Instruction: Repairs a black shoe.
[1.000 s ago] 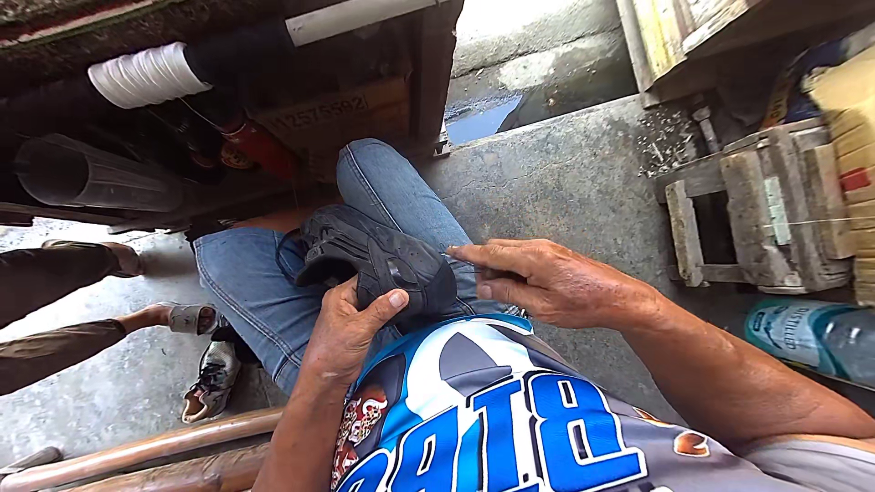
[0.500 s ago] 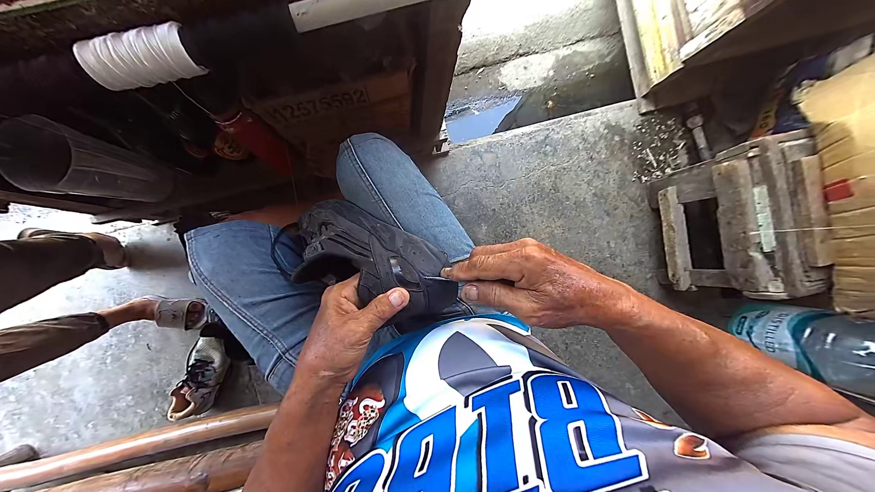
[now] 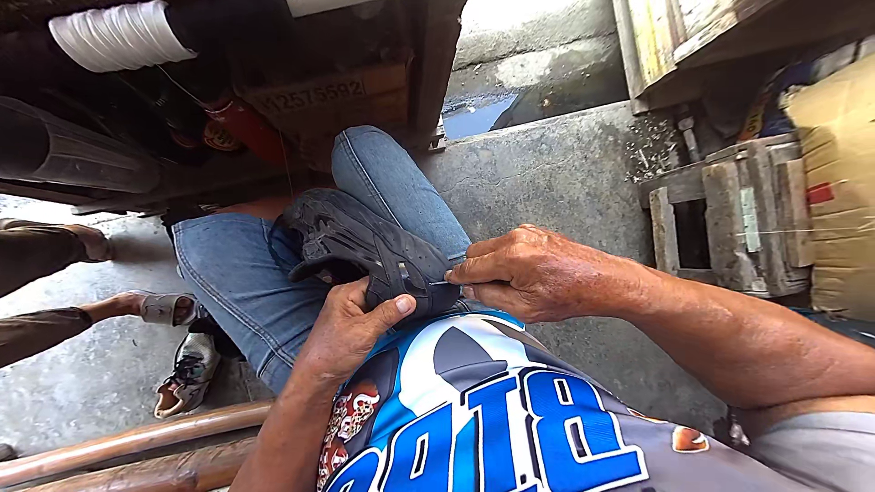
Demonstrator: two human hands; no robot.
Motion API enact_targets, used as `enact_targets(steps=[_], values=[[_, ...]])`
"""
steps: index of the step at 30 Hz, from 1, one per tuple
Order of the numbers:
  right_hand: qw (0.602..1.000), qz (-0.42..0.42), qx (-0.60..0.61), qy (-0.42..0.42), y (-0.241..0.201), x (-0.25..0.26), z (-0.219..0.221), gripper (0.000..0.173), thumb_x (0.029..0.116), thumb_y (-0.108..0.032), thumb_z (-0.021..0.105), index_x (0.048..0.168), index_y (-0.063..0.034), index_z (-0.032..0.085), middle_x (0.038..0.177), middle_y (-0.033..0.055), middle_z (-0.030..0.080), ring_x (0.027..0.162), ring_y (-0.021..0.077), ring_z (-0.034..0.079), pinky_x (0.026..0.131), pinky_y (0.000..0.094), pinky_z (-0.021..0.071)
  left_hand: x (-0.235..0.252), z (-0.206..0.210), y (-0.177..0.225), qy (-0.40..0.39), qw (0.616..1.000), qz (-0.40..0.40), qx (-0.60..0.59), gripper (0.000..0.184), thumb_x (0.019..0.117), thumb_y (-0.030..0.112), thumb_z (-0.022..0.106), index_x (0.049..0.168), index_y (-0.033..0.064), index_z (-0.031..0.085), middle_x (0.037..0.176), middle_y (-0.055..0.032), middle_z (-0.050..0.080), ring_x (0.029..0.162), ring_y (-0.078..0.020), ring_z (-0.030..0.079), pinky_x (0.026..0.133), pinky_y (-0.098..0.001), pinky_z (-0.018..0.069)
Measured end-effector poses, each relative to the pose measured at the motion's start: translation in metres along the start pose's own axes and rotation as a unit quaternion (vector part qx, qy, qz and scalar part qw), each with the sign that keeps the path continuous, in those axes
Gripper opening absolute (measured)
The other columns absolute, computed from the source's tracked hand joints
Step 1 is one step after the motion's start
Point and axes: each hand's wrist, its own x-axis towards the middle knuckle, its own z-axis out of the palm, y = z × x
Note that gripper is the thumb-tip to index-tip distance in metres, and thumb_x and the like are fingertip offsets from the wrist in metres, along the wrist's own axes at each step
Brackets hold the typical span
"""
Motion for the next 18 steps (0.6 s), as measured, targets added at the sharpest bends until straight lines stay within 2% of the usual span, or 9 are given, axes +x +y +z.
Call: enact_targets(steps=[4,9,18], values=[[0.999,-0.005,-0.032,-0.013,-0.003,0.004,0.001,0.021,0.0933,-0.019,0.056,0.090,-0.0160,0.076,0.068,-0.0066,0.055,0.058,0.0059,0.054,0.048,0.0273,0.0410,-0.001,0.001,-0.002,-0.011,1.000,0.010,0.015,0.010,0.0950,0.009,0.070,0.101,0.0018,0.073,0.094,-0.0062,0.075,0.090,-0.0124,0.072,0.087,-0.0308,0.0606],[0.999,0.003,-0.033,-0.015,-0.001,-0.002,0.006,0.020,0.0940,-0.018,0.056,0.090,-0.0153,0.076,0.070,-0.0052,0.058,0.060,0.0069,0.057,0.049,0.0283,0.0426,-0.001,0.001,-0.005,-0.056,0.997,0.026,0.047,0.013,0.0983,0.012,0.066,0.104,0.0018,0.072,0.096,-0.0046,0.075,0.093,-0.0106,0.072,0.088,-0.0294,0.0602],[0.998,0.010,-0.053,-0.014,0.001,0.000,0.020,0.021,0.0947,-0.018,0.055,0.091,-0.0137,0.076,0.071,-0.0020,0.060,0.060,0.0110,0.059,0.049,0.0317,0.0449,0.002,-0.001,-0.015,-0.067,0.993,0.056,0.074,0.013,0.1002,0.013,0.064,0.101,0.0028,0.072,0.094,-0.0018,0.074,0.089,-0.0075,0.070,0.084,-0.0271,0.0592]])
